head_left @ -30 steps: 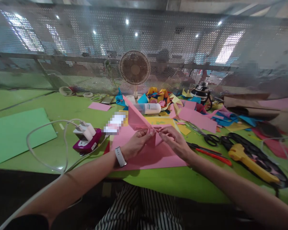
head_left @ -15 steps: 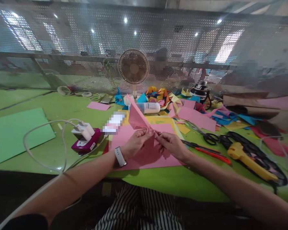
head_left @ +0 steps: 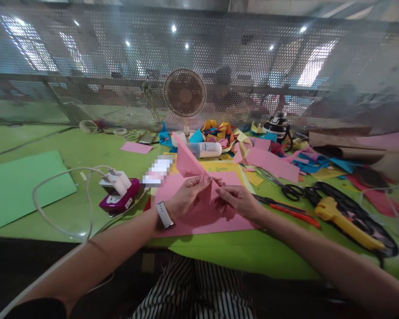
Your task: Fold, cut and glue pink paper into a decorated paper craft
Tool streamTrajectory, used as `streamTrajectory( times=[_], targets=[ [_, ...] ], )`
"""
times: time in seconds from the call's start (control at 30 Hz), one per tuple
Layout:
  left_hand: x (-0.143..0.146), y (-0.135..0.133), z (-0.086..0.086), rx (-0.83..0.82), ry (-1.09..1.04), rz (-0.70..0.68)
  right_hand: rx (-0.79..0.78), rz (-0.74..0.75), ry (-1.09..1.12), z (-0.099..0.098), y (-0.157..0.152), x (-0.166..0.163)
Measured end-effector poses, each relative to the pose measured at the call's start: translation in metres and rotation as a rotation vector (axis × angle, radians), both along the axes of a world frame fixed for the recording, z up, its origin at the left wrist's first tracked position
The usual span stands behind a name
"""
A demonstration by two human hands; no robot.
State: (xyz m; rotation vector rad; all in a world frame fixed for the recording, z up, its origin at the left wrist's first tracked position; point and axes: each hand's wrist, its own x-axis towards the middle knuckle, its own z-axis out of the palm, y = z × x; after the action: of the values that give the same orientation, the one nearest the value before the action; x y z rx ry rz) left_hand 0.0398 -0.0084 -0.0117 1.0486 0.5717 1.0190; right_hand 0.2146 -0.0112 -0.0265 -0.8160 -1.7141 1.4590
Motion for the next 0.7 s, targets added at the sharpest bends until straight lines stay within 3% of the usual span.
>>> streamTrajectory(
  times=[0.43,0.7],
  targets=[
    [-0.0027,0.0039,-0.0056,-0.034,0.051,0.022,0.007,-0.053,0.008,-0.0061,-0.0014,-0.0016],
    [0.0015,-0.0009,0.001,-0.022,-0.008,-0.001,-0.129,0.006,0.041,-0.0004,-0.0036,-0.005]
  ],
)
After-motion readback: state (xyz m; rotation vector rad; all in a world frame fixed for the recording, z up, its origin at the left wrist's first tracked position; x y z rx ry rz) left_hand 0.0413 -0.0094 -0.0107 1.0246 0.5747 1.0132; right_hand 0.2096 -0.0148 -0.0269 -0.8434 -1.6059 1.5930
